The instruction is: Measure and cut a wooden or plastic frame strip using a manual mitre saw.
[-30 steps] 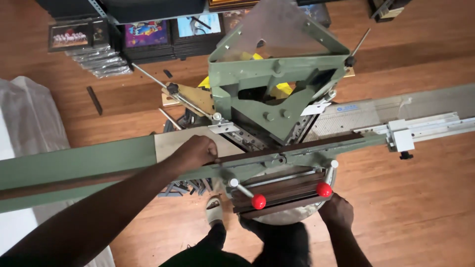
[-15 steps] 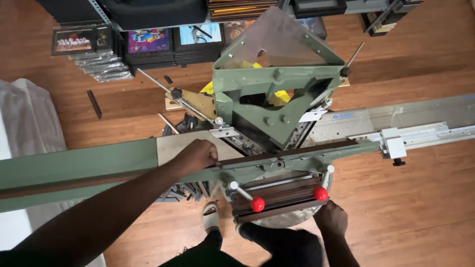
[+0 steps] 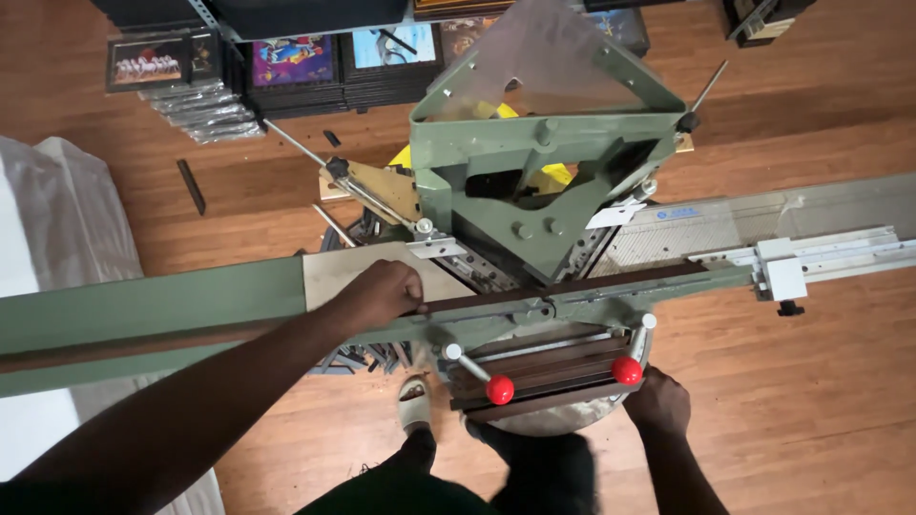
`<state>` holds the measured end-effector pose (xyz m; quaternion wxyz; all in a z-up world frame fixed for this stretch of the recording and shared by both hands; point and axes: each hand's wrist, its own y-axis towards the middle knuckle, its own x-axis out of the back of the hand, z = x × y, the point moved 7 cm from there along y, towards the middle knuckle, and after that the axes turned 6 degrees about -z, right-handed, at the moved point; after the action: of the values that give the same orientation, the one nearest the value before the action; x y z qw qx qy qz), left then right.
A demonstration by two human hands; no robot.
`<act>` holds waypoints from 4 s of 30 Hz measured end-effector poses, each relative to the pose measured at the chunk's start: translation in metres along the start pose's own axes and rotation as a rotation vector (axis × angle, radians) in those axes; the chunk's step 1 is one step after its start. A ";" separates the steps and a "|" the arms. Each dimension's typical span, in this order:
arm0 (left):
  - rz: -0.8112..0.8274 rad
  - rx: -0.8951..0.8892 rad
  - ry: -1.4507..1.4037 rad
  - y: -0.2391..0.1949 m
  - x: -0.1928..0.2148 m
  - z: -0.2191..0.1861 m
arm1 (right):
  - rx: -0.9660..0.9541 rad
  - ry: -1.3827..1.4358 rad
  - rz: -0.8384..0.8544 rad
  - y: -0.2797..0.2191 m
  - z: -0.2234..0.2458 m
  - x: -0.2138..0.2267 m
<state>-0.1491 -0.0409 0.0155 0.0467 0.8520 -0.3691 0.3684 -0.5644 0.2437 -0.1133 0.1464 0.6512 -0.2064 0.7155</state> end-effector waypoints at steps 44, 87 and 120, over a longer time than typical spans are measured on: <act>-0.032 0.045 0.002 0.003 -0.011 0.021 | -0.032 -0.007 0.038 0.021 -0.010 0.004; -0.087 -0.121 -0.112 -0.034 0.004 0.051 | -0.113 0.190 -0.017 0.000 -0.024 0.071; 0.205 -0.274 -0.528 0.054 -0.080 -0.010 | -0.621 1.342 0.094 -0.159 0.136 0.128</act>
<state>-0.2270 -0.0295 -0.0406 0.0262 0.8623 -0.4987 0.0839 -0.3839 0.3090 0.0389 0.3878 -0.0073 -0.2932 0.8738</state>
